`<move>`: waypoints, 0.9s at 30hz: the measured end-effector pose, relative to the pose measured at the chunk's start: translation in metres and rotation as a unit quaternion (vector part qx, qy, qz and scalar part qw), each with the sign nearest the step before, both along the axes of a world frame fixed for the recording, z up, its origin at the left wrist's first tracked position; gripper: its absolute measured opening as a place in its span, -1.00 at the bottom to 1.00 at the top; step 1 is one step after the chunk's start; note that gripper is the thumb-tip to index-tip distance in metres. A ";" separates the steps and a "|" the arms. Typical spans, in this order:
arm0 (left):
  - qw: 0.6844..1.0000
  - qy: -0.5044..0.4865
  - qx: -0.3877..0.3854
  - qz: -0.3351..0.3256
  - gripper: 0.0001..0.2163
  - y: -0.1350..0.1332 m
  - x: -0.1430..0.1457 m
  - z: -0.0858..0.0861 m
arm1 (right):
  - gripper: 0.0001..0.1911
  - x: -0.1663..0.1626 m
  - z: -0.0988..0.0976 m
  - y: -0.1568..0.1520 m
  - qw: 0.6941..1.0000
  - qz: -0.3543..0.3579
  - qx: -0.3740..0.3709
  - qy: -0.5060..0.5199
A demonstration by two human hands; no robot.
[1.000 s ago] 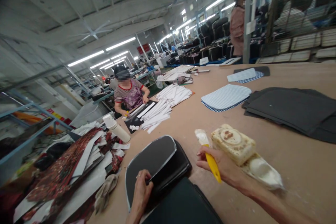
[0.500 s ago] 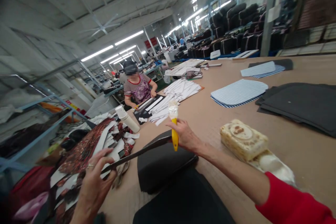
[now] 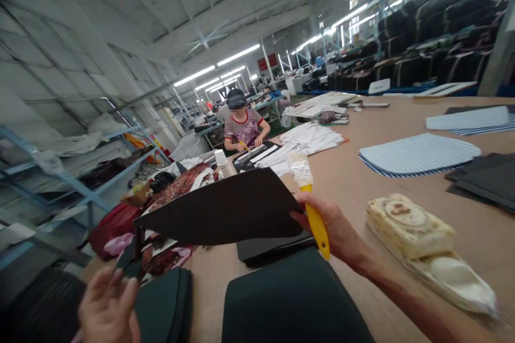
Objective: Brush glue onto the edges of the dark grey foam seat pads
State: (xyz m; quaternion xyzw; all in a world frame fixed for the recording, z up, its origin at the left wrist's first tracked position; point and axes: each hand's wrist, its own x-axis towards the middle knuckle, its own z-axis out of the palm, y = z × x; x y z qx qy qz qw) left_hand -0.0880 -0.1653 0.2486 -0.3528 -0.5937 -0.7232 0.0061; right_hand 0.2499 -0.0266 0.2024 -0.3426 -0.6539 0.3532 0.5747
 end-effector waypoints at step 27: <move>0.862 0.132 -0.323 -0.368 -0.64 -0.035 0.081 -0.209 | -0.67 0.072 -0.003 -0.095 0.971 -0.142 -0.059 -0.183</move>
